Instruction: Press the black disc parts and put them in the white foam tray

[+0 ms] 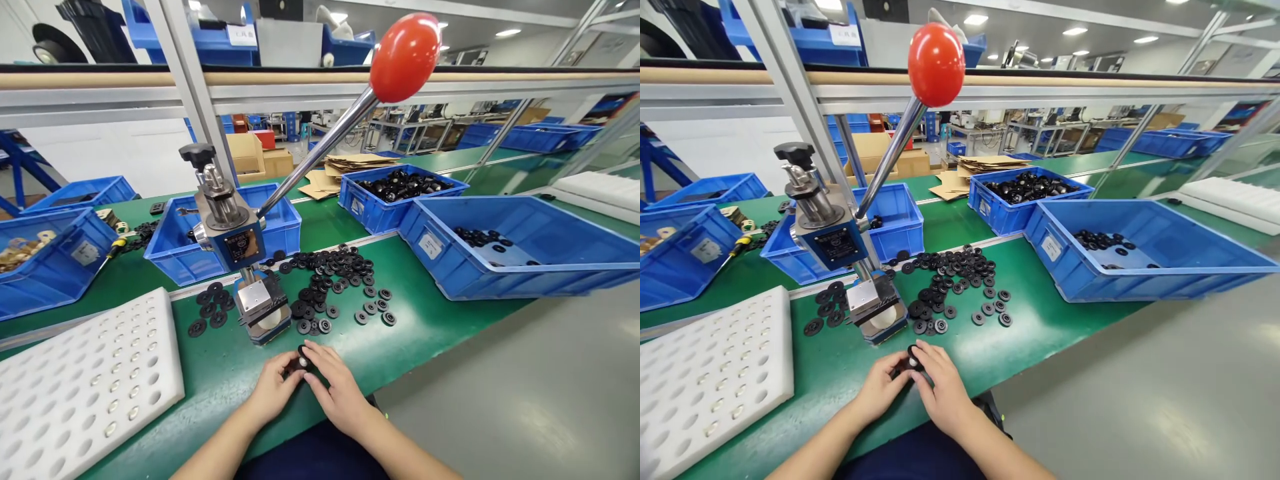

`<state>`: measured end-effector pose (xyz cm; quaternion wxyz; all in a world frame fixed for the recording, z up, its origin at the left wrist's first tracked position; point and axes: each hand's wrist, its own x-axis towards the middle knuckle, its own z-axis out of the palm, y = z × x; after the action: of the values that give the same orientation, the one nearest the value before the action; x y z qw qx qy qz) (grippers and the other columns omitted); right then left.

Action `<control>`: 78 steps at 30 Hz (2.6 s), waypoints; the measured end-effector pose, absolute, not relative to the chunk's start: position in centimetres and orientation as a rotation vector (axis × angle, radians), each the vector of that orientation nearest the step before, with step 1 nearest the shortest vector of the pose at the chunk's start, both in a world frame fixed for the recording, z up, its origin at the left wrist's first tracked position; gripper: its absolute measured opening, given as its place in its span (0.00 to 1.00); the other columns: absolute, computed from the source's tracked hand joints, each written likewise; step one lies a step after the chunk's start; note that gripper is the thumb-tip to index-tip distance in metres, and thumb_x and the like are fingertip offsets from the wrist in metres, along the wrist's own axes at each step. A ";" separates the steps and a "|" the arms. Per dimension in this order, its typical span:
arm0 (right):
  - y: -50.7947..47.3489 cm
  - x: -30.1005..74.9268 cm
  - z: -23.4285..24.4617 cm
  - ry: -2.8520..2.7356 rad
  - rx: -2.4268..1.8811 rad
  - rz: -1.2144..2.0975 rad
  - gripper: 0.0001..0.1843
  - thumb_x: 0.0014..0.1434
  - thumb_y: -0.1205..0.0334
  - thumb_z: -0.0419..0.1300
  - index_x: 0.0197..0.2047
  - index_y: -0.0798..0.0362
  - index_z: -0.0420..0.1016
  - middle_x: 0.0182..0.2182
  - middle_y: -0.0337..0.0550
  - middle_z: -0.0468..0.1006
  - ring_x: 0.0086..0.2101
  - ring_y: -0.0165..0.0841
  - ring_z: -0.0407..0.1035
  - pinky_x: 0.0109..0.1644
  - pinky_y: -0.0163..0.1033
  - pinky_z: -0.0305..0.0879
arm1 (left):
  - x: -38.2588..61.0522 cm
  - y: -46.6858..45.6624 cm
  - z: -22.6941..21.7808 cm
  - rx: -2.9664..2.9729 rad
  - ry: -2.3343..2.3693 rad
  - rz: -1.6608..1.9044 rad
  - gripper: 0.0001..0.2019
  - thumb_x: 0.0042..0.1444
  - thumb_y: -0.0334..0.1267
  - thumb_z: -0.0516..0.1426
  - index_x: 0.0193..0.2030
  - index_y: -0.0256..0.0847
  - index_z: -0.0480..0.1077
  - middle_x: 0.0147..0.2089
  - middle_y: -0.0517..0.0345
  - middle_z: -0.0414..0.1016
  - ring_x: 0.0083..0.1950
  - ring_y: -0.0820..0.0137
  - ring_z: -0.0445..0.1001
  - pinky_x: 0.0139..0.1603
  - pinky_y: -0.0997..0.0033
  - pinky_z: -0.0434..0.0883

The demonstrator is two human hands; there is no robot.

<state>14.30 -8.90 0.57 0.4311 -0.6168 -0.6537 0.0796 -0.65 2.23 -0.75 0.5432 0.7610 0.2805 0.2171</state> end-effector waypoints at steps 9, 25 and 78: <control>-9.5 14.6 2.0 -1.796 -1.601 0.290 0.33 0.67 0.60 0.55 0.72 0.48 0.52 0.67 0.51 0.61 0.64 0.40 0.60 0.65 0.51 0.65 | -0.6 2.0 -0.8 1.717 0.731 0.505 0.11 0.54 0.39 0.60 0.41 0.36 0.76 0.34 0.54 0.78 0.34 0.69 0.71 0.39 0.70 0.69; -9.5 13.5 1.5 -1.804 -1.759 0.170 0.33 0.64 0.57 0.58 0.71 0.48 0.57 0.62 0.53 0.69 0.56 0.46 0.69 0.56 0.53 0.72 | -0.1 2.0 -0.1 1.479 0.717 0.525 0.13 0.51 0.41 0.63 0.41 0.37 0.77 0.36 0.54 0.79 0.37 0.67 0.75 0.42 0.68 0.72; -12.1 21.7 -2.0 -1.465 -2.020 0.043 0.22 0.62 0.43 0.58 0.48 0.52 0.77 0.40 0.50 0.75 0.43 0.41 0.69 0.48 0.49 0.71 | 0.0 2.6 -0.9 1.244 0.731 0.570 0.16 0.43 0.39 0.68 0.39 0.36 0.75 0.38 0.55 0.78 0.41 0.66 0.76 0.48 0.64 0.75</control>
<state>21.69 -12.08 -2.00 0.3175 -0.7675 -0.5566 0.0162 0.00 2.59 -0.91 0.7141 0.5613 0.3298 0.2575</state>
